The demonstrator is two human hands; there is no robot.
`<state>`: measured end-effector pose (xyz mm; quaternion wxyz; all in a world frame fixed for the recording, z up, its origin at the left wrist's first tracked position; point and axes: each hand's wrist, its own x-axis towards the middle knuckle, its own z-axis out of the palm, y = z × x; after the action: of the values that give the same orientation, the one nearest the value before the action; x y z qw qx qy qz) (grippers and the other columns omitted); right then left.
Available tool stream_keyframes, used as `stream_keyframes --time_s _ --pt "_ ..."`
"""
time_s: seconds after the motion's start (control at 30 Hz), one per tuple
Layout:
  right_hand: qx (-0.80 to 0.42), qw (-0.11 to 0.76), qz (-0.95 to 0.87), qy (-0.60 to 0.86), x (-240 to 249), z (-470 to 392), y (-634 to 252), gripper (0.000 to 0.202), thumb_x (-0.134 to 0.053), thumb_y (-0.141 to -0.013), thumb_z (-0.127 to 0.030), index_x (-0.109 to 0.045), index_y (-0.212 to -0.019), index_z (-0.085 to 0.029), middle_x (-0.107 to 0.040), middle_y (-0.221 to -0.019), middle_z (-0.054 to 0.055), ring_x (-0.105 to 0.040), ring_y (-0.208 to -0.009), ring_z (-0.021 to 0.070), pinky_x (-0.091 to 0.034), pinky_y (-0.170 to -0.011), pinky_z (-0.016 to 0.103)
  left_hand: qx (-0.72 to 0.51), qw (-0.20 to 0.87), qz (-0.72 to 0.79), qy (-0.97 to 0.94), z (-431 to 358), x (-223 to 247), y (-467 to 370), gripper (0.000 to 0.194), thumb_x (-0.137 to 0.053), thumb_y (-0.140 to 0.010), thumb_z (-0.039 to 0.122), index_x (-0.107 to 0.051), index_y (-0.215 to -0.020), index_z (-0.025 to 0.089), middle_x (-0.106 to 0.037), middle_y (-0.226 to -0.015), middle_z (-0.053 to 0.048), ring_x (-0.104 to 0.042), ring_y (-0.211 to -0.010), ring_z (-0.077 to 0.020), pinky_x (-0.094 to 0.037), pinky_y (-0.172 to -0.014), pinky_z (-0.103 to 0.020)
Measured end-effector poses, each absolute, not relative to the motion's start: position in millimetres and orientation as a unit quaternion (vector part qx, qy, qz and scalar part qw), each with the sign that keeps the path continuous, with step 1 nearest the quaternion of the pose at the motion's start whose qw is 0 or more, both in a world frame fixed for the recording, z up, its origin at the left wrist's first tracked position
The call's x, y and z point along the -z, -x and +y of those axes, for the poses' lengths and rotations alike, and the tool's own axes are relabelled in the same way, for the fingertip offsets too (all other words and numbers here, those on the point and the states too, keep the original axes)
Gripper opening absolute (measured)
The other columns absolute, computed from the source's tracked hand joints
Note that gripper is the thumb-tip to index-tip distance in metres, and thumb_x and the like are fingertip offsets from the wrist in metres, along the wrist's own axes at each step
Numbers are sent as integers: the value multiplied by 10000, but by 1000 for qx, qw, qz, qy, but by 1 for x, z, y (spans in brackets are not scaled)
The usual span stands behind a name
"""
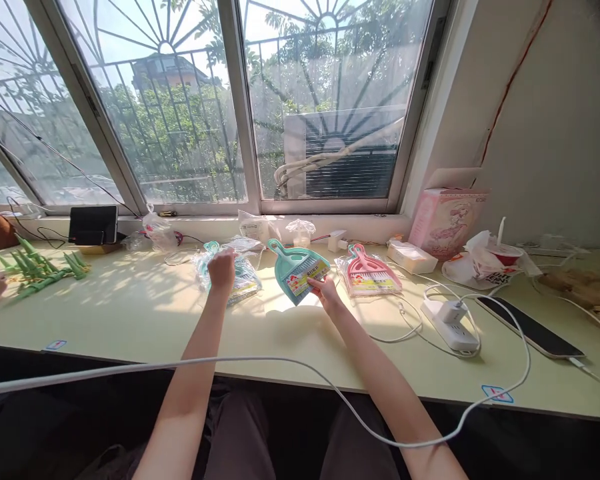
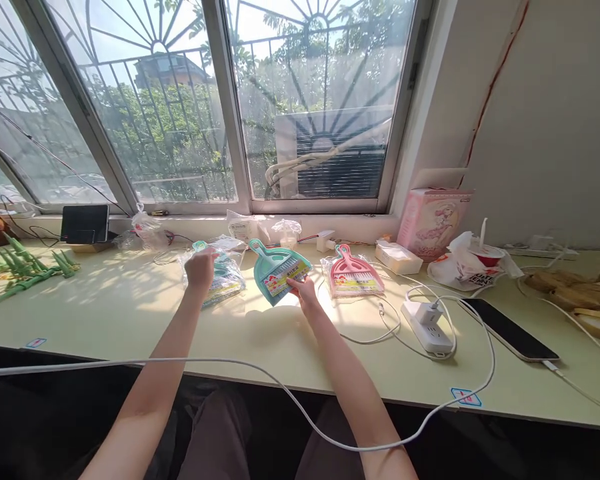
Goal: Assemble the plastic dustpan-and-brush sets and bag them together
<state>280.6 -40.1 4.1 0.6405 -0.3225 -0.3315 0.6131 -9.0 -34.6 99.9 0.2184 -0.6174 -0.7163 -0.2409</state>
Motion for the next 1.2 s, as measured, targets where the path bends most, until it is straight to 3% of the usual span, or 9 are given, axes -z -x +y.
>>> stream_keyframes --time_s 0.17,0.37,0.63,0.9,1.0,1.13,1.2 --pt "-629 591 -354 359 -3 -37 -286 417 -829 -569 -120 -605 -913 -193 -752 -856 35 -740 -808 232 -620 -781 377 196 158 -722 645 -4 -51 -30 408 -332 -1007 218 -715 -1043 82 -707 -1030 -219 -660 -991 -353 -472 -740 -390" --pt "-627 514 -419 409 0 -38 -281 400 -808 -573 -106 -607 -906 -199 -744 -881 40 -743 -810 236 -620 -769 393 237 170 -715 636 -1 -36 -26 467 -267 -1028 267 -701 -1101 110 -697 -1025 -212 -655 -987 -344 -459 -741 -379" --pt "-589 577 -397 403 5 -39 -275 390 -811 -576 -130 -600 -895 -205 -750 -847 39 -741 -799 258 -632 -697 385 307 137 -634 697 -10 -35 -44 449 -326 -1011 262 -660 -1297 174 -594 -1387 -207 -641 -1090 -348 -482 -867 -439" --pt "-562 631 -368 388 8 -30 -281 468 -864 -515 -183 -605 -906 -193 -733 -780 27 -747 -817 288 -632 -721 425 430 -15 -499 752 -22 -42 -83 276 -485 -956 327 -752 -964 255 -643 -1288 -156 -555 -1206 -350 -463 -982 -459" --pt "-551 656 -357 372 5 -31 -283 508 -891 -494 -223 -603 -912 -186 -741 -800 30 -738 -804 263 -629 -721 403 449 -108 -430 776 -33 -42 -92 206 -618 -890 399 -755 -970 268 -650 -1259 -167 -545 -1218 -364 -411 -1058 -485" --pt "-555 669 -357 341 -4 -37 -282 516 -902 -497 -254 -606 -915 -189 -754 -855 36 -728 -846 240 -626 -766 394 526 -168 -426 717 -45 -36 -105 449 -791 -743 487 -727 -1154 315 -602 -1368 -136 -434 -1375 -382 -231 -1201 -517" --pt "-554 678 -348 334 -8 -40 -279 503 -901 -503 -254 -603 -904 -194 -755 -878 38 -725 -876 241 -623 -790 402 605 -147 -471 625 -46 -35 -108 623 -717 -777 599 -637 -1317 297 -505 -1484 -136 -313 -1473 -364 -194 -1222 -521"
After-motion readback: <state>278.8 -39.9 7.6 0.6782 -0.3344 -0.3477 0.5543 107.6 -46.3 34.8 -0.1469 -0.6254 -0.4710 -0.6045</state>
